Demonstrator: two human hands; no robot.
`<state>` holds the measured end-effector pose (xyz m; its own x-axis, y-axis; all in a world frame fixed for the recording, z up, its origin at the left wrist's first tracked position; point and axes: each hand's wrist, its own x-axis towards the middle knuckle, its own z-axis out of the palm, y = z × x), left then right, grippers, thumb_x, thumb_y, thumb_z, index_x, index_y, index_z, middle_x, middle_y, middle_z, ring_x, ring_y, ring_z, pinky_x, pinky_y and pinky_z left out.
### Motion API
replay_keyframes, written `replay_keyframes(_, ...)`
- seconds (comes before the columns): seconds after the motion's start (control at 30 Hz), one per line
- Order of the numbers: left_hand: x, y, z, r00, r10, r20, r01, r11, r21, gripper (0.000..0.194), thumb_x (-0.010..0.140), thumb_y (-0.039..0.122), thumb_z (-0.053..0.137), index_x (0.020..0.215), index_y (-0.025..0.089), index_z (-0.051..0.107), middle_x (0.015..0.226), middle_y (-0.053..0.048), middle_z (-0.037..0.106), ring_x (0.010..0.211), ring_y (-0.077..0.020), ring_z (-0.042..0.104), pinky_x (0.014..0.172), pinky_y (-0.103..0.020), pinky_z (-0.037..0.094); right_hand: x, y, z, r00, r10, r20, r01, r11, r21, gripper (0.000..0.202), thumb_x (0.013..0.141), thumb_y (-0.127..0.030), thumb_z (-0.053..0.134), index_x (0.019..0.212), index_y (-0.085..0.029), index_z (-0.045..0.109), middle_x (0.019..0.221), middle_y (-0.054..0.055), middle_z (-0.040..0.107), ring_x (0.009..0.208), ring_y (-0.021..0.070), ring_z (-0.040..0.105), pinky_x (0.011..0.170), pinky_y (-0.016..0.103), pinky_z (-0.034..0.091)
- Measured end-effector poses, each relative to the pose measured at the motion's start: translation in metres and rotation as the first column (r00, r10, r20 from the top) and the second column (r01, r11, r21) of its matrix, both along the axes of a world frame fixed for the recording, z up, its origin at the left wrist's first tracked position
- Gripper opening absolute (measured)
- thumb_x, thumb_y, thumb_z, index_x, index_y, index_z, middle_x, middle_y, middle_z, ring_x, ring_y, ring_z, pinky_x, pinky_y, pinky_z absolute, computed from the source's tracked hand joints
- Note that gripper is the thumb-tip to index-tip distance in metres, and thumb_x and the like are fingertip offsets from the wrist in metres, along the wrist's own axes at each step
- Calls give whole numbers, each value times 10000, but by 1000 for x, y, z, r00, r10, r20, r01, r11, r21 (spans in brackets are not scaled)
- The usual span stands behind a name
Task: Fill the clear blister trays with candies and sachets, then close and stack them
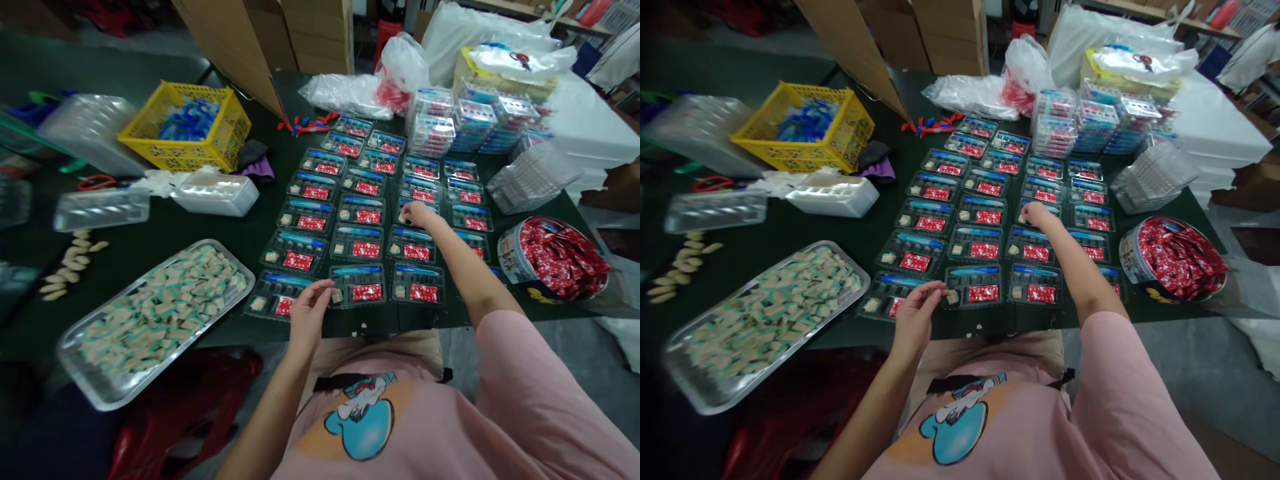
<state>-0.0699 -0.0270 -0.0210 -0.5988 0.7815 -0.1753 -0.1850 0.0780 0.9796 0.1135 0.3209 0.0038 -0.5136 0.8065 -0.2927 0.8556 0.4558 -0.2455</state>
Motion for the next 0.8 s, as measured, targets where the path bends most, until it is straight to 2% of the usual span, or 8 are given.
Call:
replay_keyframes(0.2,-1,3,-1,1000,-7,1,7,1000,-4,269,777,365,763,980,192,727,999,-51,740,847,-146,687,808,-264,506,-6,-1,-3,998,-7,63,2,997,73,230,866,-155,642,1082,-157,720,998,90,747,938,182,689,824,229,478)
replay_keyframes(0.33,0,2,-1,1000,-9,9,9,1000,-3,280,771,362,769,989,191,728,1004,-51,740,847,-142,685,806,-258,503,-7,-3,-3,995,-13,99,1,992,125,186,869,-189,654,1040,-165,724,1024,104,746,984,215,687,839,263,487)
replay_keyframes(0.57,-2,2,6,1000,17,-18,-17,1000,2,262,768,358,753,965,187,731,983,-58,741,856,-165,688,811,-281,511,-9,-16,-3,986,-10,164,-24,978,207,238,916,-150,541,1072,-119,719,1099,177,719,1010,246,683,839,296,480)
replay_keyframes(0.7,-3,-5,16,998,45,-51,-45,999,10,235,778,347,735,949,185,735,955,-58,742,854,-182,695,838,-310,517,-9,-29,-3,976,39,214,-87,972,220,273,932,-119,465,1003,-97,728,1059,196,712,939,249,692,757,301,478)
replay_keyframes(0.8,-9,-15,20,998,51,-36,-50,998,23,216,768,331,734,923,180,741,936,-59,740,834,-182,688,828,-310,517,-2,-32,-1,964,94,249,-152,962,225,256,920,-111,478,944,-100,733,971,206,719,849,250,694,707,314,468)
